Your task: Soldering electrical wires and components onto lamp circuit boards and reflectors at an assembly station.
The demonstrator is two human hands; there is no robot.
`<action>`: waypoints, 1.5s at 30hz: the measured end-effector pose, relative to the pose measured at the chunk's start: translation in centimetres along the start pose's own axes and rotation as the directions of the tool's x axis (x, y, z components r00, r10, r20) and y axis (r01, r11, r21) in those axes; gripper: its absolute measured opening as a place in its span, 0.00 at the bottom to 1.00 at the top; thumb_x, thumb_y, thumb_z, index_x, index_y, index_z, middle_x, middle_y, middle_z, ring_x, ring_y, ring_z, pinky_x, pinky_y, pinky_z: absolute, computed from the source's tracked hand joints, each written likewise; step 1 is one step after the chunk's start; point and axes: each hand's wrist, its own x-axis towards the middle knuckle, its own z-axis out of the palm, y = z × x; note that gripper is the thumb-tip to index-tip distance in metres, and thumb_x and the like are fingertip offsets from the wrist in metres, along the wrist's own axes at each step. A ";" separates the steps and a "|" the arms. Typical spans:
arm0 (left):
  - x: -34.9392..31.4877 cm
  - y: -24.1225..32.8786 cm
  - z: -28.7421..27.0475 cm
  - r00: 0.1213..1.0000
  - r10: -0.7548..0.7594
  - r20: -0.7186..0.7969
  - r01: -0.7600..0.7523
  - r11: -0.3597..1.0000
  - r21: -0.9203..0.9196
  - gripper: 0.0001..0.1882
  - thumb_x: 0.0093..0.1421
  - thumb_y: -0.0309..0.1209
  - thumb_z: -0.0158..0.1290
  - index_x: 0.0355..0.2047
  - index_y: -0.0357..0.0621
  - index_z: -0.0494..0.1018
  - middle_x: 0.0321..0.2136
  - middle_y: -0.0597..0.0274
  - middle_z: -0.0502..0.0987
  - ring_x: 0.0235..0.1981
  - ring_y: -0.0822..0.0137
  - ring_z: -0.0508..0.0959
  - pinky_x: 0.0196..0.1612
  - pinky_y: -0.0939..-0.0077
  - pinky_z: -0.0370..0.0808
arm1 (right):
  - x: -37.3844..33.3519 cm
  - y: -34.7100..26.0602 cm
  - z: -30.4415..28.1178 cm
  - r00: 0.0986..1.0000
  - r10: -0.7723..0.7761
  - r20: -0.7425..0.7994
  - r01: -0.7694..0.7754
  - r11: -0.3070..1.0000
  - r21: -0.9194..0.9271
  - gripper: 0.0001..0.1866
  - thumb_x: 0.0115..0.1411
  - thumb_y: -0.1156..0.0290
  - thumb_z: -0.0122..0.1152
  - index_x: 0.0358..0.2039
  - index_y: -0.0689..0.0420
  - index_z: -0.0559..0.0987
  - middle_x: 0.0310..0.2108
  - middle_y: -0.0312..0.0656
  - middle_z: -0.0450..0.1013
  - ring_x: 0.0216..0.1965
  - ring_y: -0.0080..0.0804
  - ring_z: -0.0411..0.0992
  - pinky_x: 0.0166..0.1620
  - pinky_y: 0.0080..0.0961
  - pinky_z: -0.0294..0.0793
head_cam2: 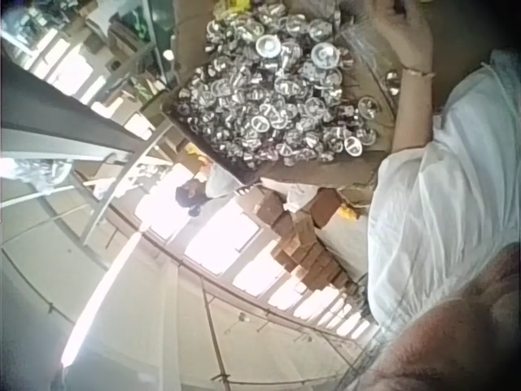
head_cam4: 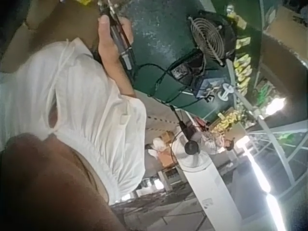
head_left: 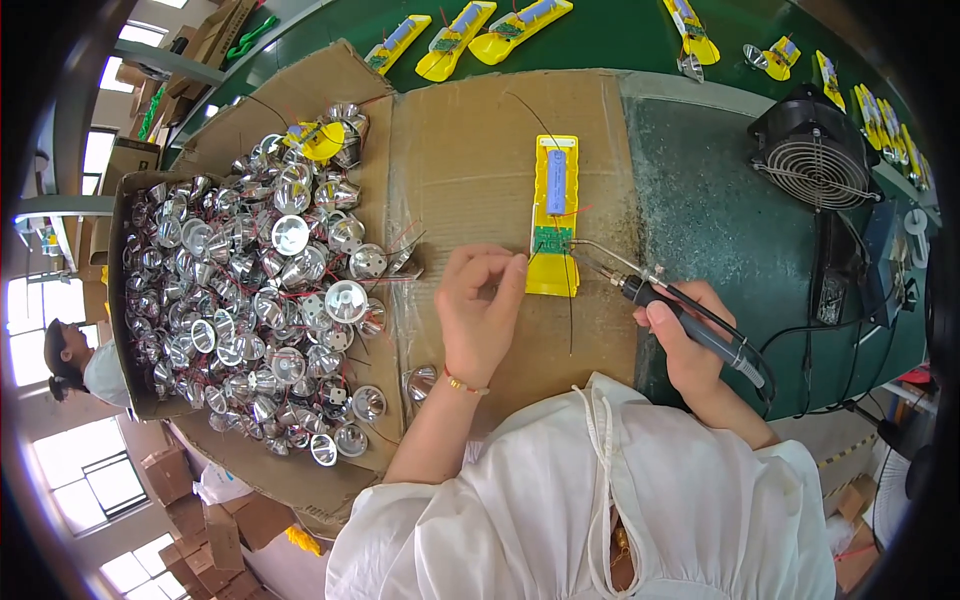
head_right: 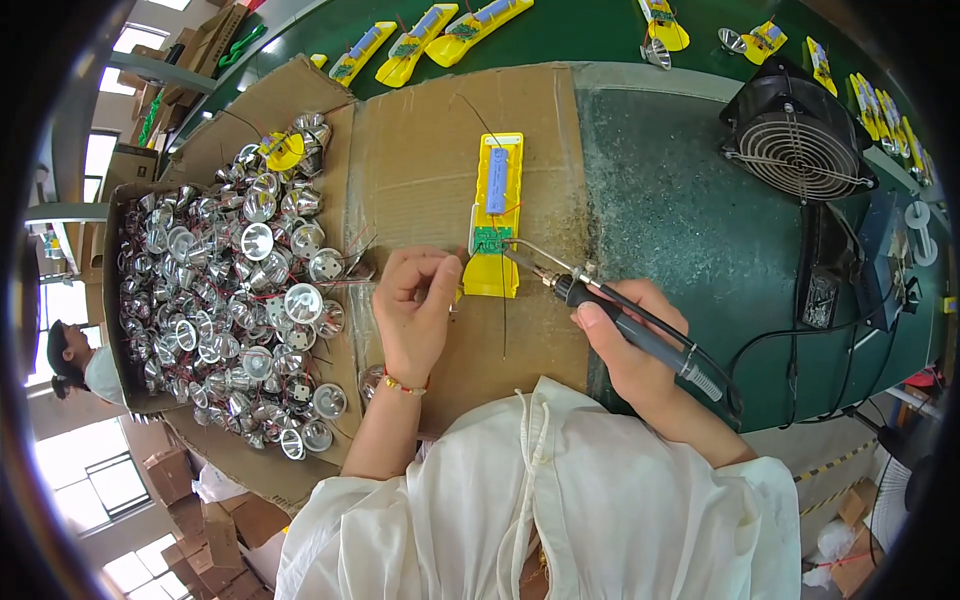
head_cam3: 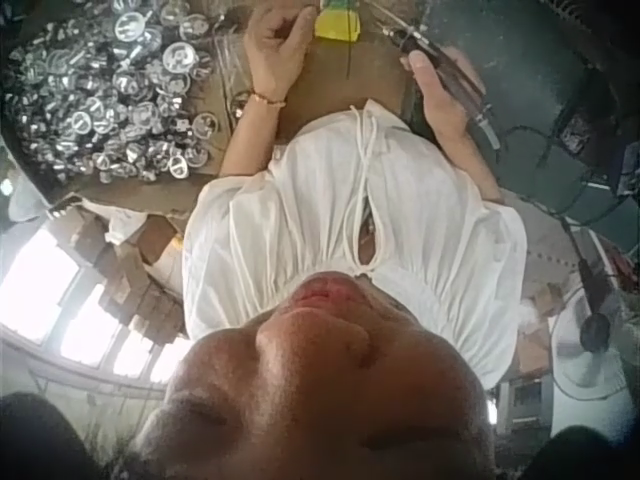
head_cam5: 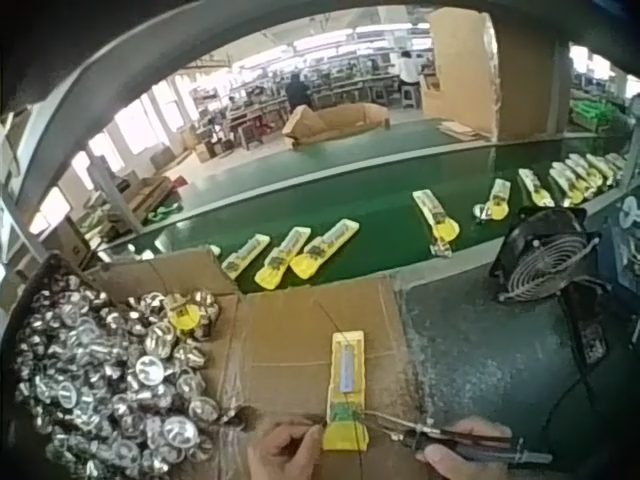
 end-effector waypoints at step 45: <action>0.2 0.4 0.2 0.972 -0.117 0.206 0.123 0.992 -0.015 0.06 0.53 0.25 0.56 0.25 0.33 0.74 0.29 0.61 0.70 0.20 0.76 0.71 0.22 0.83 0.68 | -0.1 -0.2 0.3 1.000 0.019 0.002 -0.019 0.999 -0.041 0.08 0.55 0.75 0.56 0.33 0.66 0.71 0.26 0.46 0.75 0.26 0.25 0.73 0.31 0.20 0.74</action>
